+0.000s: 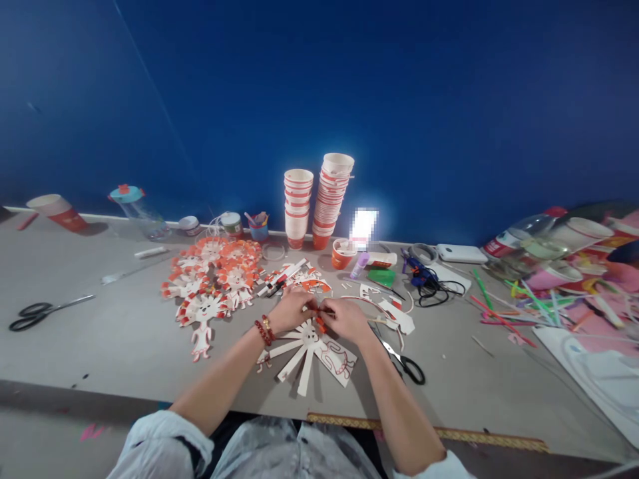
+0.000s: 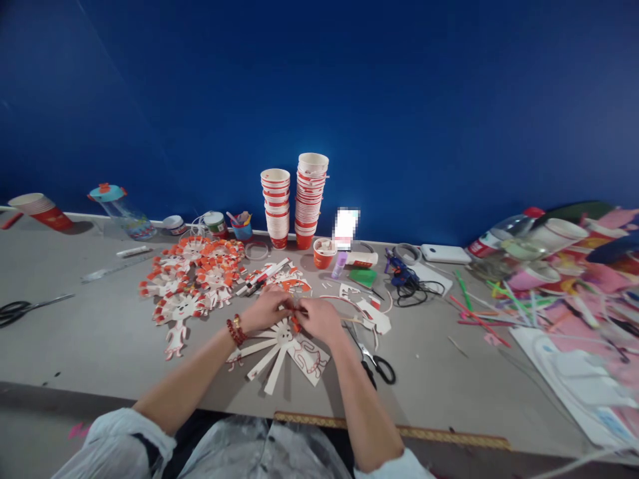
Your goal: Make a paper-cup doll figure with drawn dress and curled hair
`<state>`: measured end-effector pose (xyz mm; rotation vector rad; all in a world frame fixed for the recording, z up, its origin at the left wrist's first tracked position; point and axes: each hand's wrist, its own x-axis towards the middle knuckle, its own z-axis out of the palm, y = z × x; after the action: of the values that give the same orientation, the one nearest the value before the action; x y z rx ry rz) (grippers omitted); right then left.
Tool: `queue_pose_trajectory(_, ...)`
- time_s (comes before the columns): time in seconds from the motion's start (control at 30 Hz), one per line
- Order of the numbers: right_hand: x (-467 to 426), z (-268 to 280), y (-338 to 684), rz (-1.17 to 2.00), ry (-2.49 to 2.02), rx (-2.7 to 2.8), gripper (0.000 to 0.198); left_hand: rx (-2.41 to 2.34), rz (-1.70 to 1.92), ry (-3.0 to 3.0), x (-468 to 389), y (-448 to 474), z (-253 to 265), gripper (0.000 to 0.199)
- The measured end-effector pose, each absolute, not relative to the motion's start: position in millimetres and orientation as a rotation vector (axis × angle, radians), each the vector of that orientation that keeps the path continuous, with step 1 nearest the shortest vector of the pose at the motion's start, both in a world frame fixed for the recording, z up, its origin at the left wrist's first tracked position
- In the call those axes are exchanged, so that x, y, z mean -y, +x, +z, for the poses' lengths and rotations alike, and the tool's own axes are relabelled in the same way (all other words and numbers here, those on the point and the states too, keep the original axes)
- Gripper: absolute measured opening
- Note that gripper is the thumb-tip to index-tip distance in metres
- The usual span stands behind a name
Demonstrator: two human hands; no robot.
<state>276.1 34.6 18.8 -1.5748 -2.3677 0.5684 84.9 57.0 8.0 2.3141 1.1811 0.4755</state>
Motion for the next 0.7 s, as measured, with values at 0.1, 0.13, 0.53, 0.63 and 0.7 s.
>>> queue_pose_trajectory(0.1, -35.5, 18.8, 277.9, 0.611, -1.565, 2.315, 0.009, -1.168, 0.461, 2.333, -54.8, 84.8, 12.4, 0.012)
queue_pose_trajectory(0.13, -35.7, 19.2, 278.5, 0.624, -1.563, 2.303, 0.008, -1.158, 0.452, 2.337, -54.5, 84.9, 13.6, 0.015)
queue_pose_trajectory(0.53, -35.7, 25.1, 282.5, 0.711, -1.555, 2.322, 0.014, -1.175, 0.45, 2.298, -56.3, 86.7, 10.0, 0.011)
queue_pose_trajectory(0.63, -36.6, 24.5, 283.5, 0.717, -1.539, 2.351, 0.017, -1.17, 0.47, 2.292, -55.6, 86.4, 10.6, 0.009)
queue_pose_trajectory(0.7, -37.2, 23.7, 284.1, 0.739, -1.53, 2.36, 0.017, -1.163, 0.482, 2.29, -54.4, 86.3, 11.4, 0.008)
